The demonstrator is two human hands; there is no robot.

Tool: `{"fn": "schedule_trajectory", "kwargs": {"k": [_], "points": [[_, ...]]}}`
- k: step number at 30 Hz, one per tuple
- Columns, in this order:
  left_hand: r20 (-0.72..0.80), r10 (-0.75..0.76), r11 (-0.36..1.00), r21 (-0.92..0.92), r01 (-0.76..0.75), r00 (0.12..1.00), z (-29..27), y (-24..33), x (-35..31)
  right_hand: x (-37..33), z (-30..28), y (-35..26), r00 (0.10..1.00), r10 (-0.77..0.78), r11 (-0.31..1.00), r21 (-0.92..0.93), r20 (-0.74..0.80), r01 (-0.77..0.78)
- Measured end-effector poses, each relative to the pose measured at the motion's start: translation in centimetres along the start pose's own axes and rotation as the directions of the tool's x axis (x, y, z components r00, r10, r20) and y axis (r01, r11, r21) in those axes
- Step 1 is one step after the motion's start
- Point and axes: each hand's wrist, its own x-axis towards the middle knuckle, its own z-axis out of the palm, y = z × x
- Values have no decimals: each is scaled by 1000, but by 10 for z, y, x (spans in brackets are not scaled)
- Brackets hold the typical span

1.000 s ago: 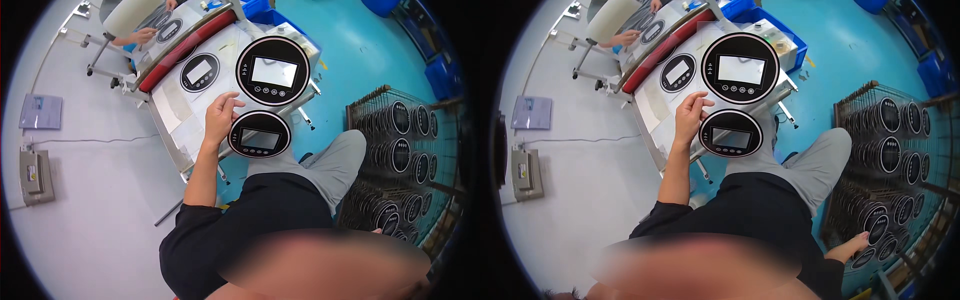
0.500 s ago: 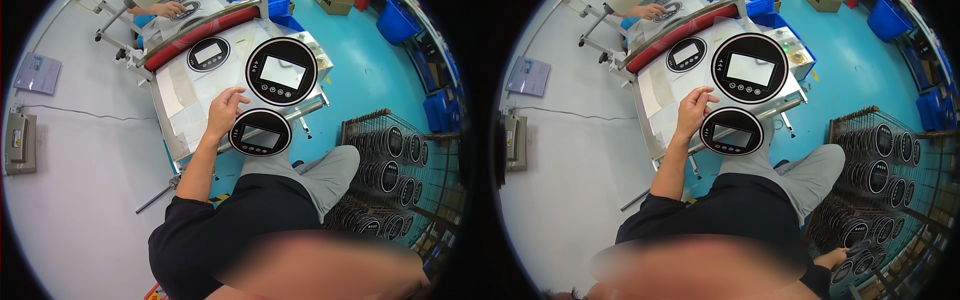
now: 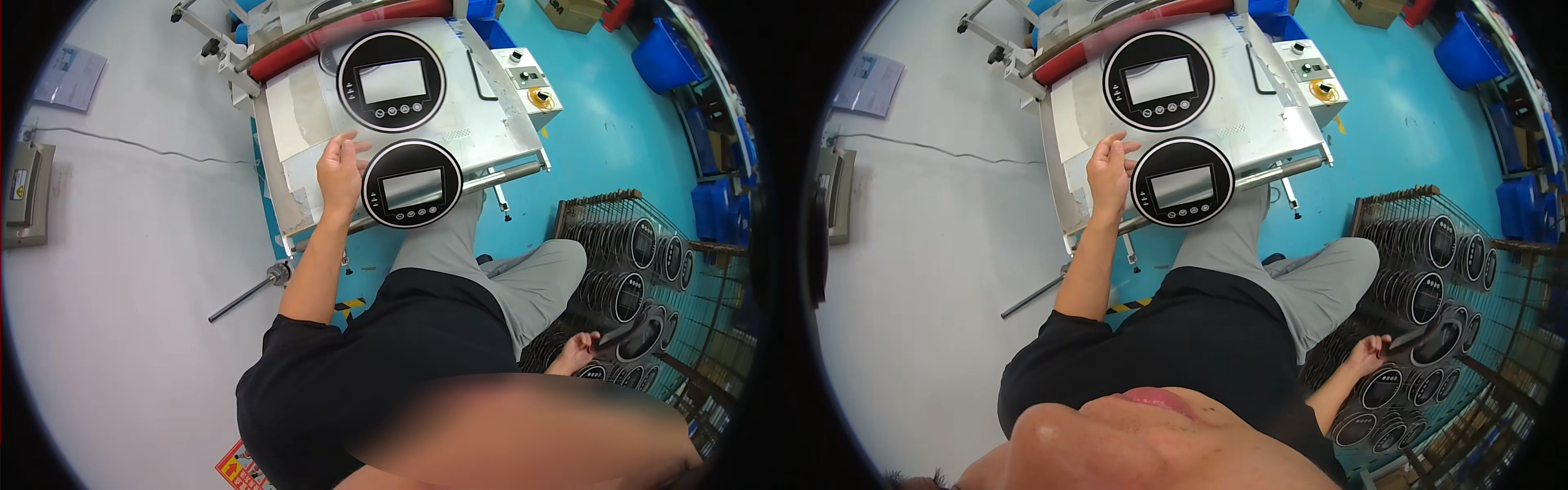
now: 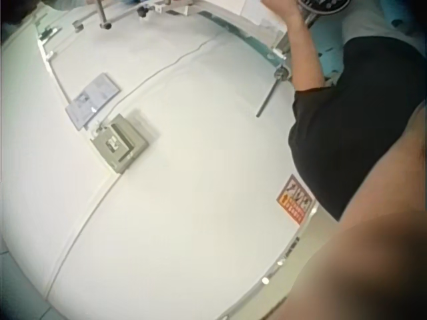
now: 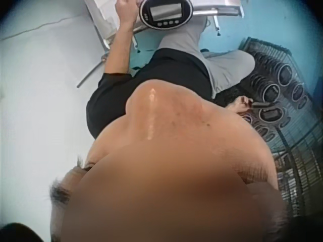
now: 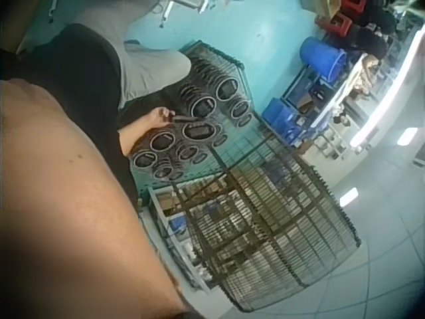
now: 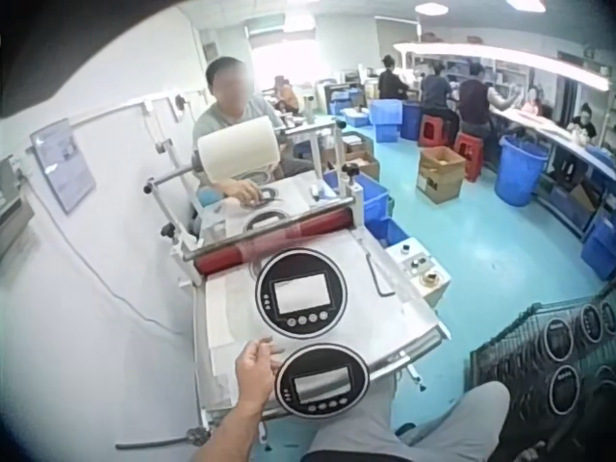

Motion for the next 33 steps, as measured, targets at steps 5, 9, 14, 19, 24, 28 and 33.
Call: {"fn": "schedule_trajectory", "kwargs": {"k": [5, 9, 14, 19, 24, 28, 33], "points": [[-90, 203, 890, 432, -145, 975, -11, -23, -6, 38, 41, 45, 977, 106, 947, -317, 186, -43], [362, 394, 423, 744, -517, 844, -39, -28, -7, 29, 88, 88, 997, -24, 835, -546, 78, 63], [576, 339, 126, 756, -643, 744, -52, -29, 1, 27, 76, 90, 994, 22, 810, -584, 108, 46], [546, 333, 84, 795, -601, 769, -55, -29, 14, 31, 59, 81, 997, 8, 814, -580, 77, 38], [537, 319, 44, 815, -578, 781, -57, -28, 24, 30, 62, 84, 993, 14, 797, -600, 117, 60], [538, 295, 1, 826, -563, 790, -54, -28, 39, 37, 58, 82, 984, 60, 820, -570, 166, 47], [526, 255, -7, 840, -542, 811, -56, -27, 54, 31, 73, 93, 998, -62, 801, -597, 1, 51]]}}
